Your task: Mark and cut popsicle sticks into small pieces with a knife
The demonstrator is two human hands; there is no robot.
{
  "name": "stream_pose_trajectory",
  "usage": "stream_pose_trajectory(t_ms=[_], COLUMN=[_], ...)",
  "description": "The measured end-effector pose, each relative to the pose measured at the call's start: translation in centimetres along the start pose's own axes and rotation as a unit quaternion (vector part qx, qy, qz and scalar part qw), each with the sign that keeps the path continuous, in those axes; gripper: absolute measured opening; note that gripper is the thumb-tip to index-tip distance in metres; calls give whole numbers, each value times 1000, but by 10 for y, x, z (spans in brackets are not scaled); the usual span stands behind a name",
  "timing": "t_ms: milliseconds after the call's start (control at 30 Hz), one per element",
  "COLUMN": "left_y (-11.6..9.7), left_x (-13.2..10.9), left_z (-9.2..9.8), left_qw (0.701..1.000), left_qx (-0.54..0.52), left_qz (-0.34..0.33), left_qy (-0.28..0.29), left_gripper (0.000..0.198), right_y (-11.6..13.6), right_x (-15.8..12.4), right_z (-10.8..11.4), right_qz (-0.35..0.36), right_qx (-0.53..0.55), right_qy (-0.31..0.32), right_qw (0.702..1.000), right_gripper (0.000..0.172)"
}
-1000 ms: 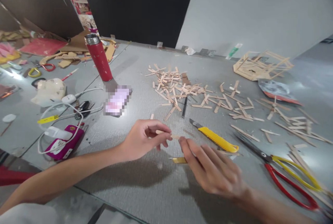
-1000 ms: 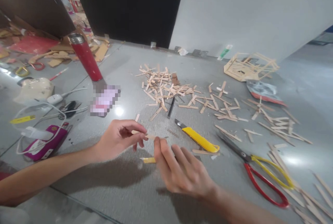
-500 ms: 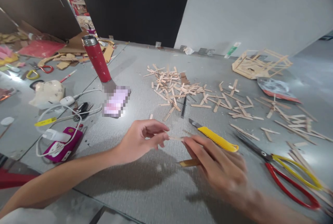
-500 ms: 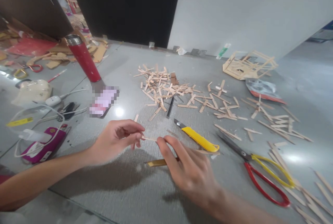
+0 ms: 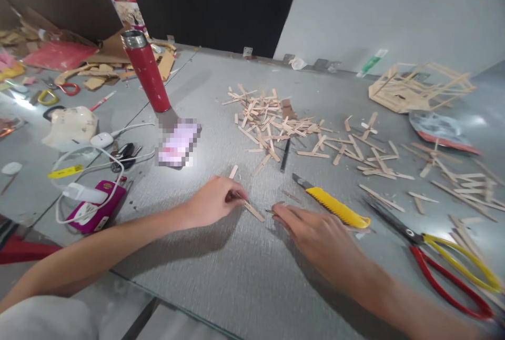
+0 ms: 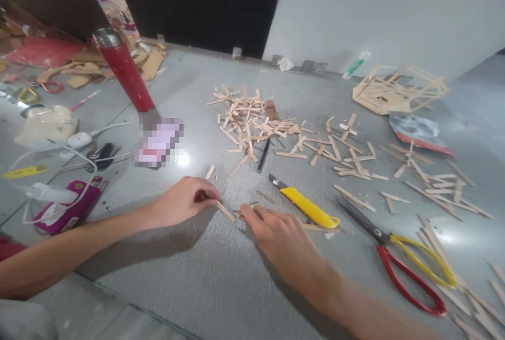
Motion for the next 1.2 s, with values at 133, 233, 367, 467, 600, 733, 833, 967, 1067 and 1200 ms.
stream_pose_trajectory(t_ms=[133, 233, 367, 467, 600, 733, 833, 967, 1067, 1200], left_y=[-1, 5, 13, 9, -4, -14, -14, -10, -9, -11], left_x=[-1, -1, -1, -4, -17, -30, -33, -30, -31, -36], left_z=[-3, -7, -11, -13, -14, -24, -34, -38, -36, -39], left_qw=[994, 989, 982, 974, 954, 946, 947, 957, 961, 958], left_qx=[65, 94, 115, 107, 201, 261, 262, 221, 204, 228], left_qz=[-92, -115, -144, -199, -208, -155, -150, -166, -150, -123], left_qy=[-15, -24, -31, -26, -79, -114, -107, -91, -109, -126], left_gripper=[16, 16, 20, 26, 26, 29, 51, 43, 52, 65], right_y=[1, 3, 2, -1, -4, -1, 3, 8, 9, 7], right_x=[15, 25, 27, 25, 25, 24, 22, 19, 16, 13], right_z=[-1, -2, -5, -7, -8, -5, -4, -4, -6, -6], right_qz=[-6, 2, 43, 102, 147, 160, 164, 172, 161, 141], right_qx=[-18, -40, -50, -79, -122, -125, -115, -125, -133, -112], right_qy=[133, 180, 118, 52, 9, -8, -24, -41, -45, -28], right_qw=[991, 983, 991, 990, 982, 979, 979, 976, 977, 983], right_gripper=[45, 52, 47, 40, 38, 37, 39, 38, 44, 45])
Point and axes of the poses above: each hand's wrist, its own x-axis towards the middle knuckle, its own z-axis out of the back of the hand, y = z × x, the point moved 3 cm from there along x, towards the middle knuckle, and after that the axes turned 9 degrees about -y, right-handed, at the moved point
